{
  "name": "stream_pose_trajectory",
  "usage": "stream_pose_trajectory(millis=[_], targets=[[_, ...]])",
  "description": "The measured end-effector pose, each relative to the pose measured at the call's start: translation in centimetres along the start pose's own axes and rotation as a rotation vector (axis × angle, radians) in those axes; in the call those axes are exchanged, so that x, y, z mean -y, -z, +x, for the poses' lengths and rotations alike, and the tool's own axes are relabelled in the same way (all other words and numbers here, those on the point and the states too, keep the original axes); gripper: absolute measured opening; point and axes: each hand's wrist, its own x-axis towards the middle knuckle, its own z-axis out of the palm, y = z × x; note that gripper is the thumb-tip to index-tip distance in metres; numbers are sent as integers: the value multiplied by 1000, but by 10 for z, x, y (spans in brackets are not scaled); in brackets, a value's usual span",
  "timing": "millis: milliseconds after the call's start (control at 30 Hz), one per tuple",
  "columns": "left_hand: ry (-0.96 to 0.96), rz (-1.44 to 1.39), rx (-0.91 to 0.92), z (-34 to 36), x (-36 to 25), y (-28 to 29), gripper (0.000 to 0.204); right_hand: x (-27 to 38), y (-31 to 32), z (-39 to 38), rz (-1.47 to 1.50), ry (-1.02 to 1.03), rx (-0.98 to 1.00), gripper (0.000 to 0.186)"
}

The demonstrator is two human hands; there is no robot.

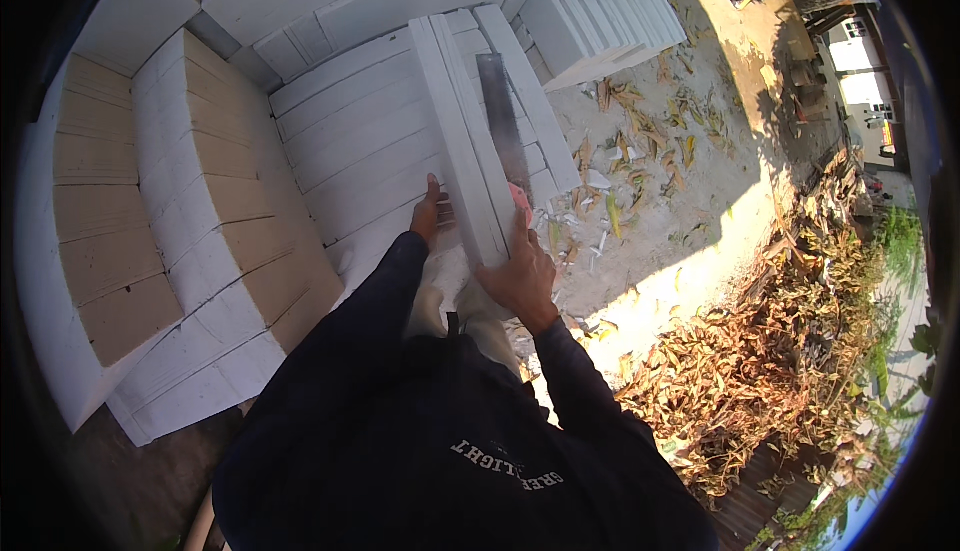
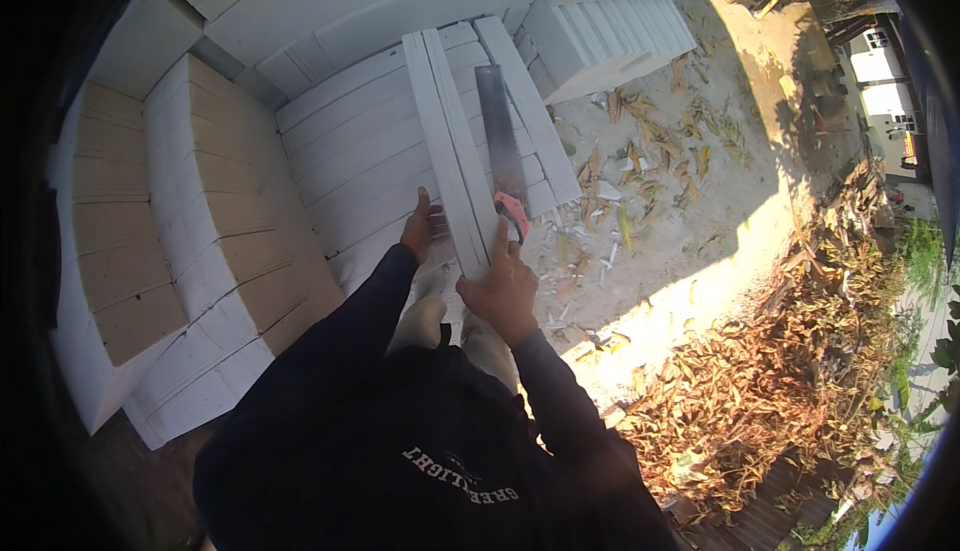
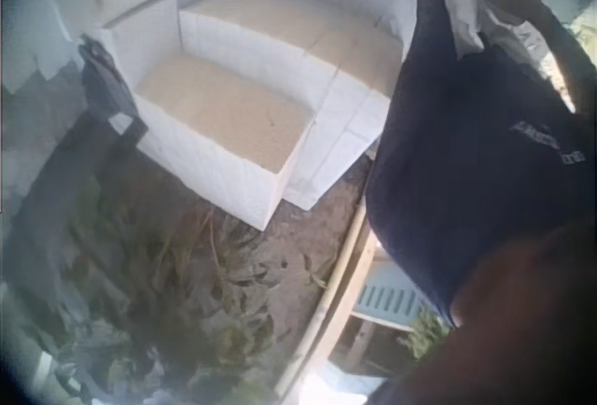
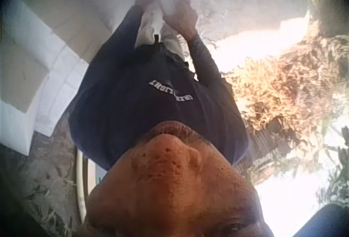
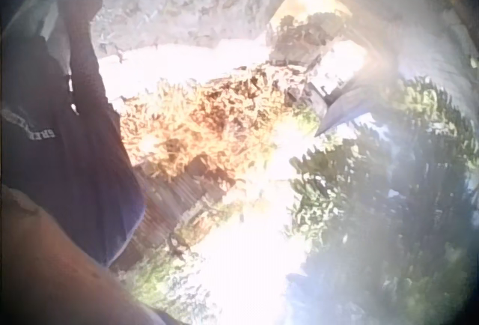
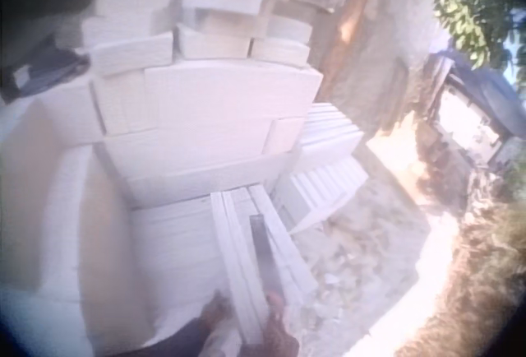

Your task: The person uses a hand saw to cut a long white wooden plank resting on a stack of similar planks. After completing the cut, the person picks up the sawn piece and places it on the pile, then picks up another plank to continue the process.

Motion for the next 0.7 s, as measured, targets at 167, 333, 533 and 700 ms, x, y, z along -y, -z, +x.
stream_pose_trajectory(millis=[167,333,533,700], targets=[[89,-623,342,22,17,-28,101,-4,72,-46,-46,-17,116,114],[-225,-408,320,-11,50,-59,91,-17,90,-103,-11,-79,177,110],[-298,-135,525,11,127,-52,89,-43,113,-198,71,-74,88,114],[-142,-220,549,-84,98,-148,94,-100,112,-330,514,-49,-378,138]])
